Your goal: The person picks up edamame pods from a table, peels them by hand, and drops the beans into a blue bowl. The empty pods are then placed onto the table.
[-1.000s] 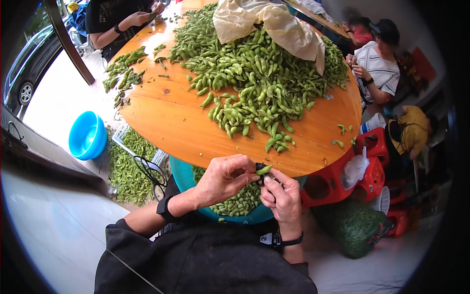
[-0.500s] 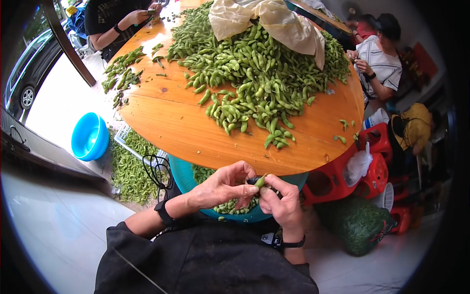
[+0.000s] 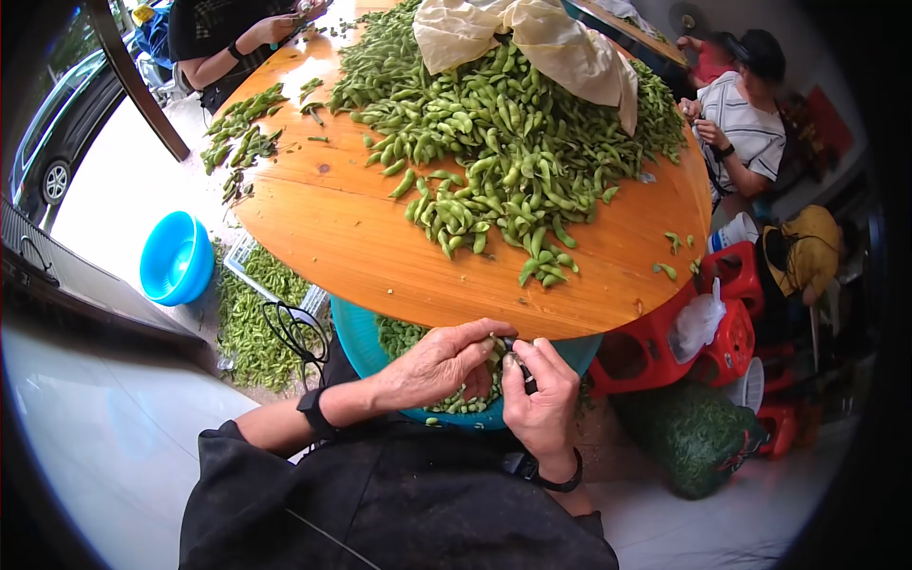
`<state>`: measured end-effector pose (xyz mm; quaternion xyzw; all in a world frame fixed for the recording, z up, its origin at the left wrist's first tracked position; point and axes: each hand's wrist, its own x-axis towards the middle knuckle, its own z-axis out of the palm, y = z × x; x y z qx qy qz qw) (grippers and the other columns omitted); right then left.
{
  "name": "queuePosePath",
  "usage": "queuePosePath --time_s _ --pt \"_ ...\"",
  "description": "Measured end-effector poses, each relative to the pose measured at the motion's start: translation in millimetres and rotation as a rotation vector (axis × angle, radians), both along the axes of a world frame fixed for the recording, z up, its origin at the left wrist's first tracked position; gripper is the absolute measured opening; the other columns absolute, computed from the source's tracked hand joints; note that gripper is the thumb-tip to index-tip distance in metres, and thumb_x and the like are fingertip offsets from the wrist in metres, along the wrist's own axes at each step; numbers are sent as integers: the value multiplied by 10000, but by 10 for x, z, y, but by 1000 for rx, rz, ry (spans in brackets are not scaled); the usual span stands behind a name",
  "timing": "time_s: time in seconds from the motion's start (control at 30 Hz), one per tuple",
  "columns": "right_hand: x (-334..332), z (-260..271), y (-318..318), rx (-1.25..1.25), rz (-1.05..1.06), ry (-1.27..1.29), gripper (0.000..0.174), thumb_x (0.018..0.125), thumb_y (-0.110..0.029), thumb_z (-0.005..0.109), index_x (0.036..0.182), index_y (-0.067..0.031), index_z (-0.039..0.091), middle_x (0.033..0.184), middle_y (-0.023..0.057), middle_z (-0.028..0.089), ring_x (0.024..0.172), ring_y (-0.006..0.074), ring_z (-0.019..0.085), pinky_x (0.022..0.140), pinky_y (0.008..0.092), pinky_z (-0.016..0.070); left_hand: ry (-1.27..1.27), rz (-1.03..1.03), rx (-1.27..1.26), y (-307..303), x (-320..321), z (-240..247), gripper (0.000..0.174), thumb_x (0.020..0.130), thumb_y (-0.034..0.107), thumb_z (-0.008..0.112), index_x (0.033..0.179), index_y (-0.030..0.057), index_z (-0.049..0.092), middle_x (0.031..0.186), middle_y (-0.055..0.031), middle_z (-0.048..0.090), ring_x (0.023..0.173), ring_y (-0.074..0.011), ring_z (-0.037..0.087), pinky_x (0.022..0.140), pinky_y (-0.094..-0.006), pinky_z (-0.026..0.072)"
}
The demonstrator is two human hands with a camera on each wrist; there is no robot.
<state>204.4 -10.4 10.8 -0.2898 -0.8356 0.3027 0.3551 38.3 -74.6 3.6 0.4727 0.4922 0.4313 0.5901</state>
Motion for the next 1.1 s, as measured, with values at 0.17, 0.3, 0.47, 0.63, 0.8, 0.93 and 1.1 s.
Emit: queuePosePath --time_s 0.17,0.3,0.47,0.63,0.8,0.93,1.1 --pt "-183 -93 -142 214 -143 -8 174 829 58 626 1003 65 628 846 181 539 672 331 584 596 399 481 -448 371 43 15 272 -71 286 972 23 390 1184 11 582 1037 -90 623 670 -80 464 569 -217 421" --pt "-212 -139 -144 441 -184 -25 185 835 80 618 1019 67 626 857 197 542 695 347 597 598 402 505 -550 445 -43 36 317 -12 190 915 26 417 1043 11 557 1139 -80 556 870 -127 546 737 -250 471" --pt "-191 -128 -102 556 -169 -30 182 839 81 625 1021 74 626 853 205 555 714 349 616 593 391 527 -893 391 13 35 390 -222 240 917 52 398 1105 3 539 1111 -82 564 1028 -175 545 950 -300 432" --pt "-173 -136 -76 549 -149 4 179 826 90 634 1004 74 632 849 206 571 709 352 626 604 400 538 -845 439 -38 32 441 -197 353 918 66 402 1230 -17 544 1198 -111 574 1144 -186 532 1039 -317 399" --pt "-148 -174 -89 546 -185 -3 167 822 86 638 989 77 635 859 208 580 714 359 634 624 409 551 -781 358 9 49 354 -124 373 912 55 409 1242 -56 542 1258 -135 569 1166 -205 540 1043 -328 410" --pt "-152 -154 -95 509 -147 15 170 822 74 647 991 75 636 856 211 586 721 367 638 628 415 552 -735 328 -75 37 337 -135 368 899 21 392 1218 -70 554 1258 -139 574 1130 -215 571 988 -326 463" --pt "-121 -148 -99 448 -189 38 184 812 61 658 995 68 639 857 223 594 731 374 639 640 411 549 -725 387 98 33 395 -218 286 972 39 440 1223 -25 560 1139 -77 601 1017 -146 578 914 -281 484"
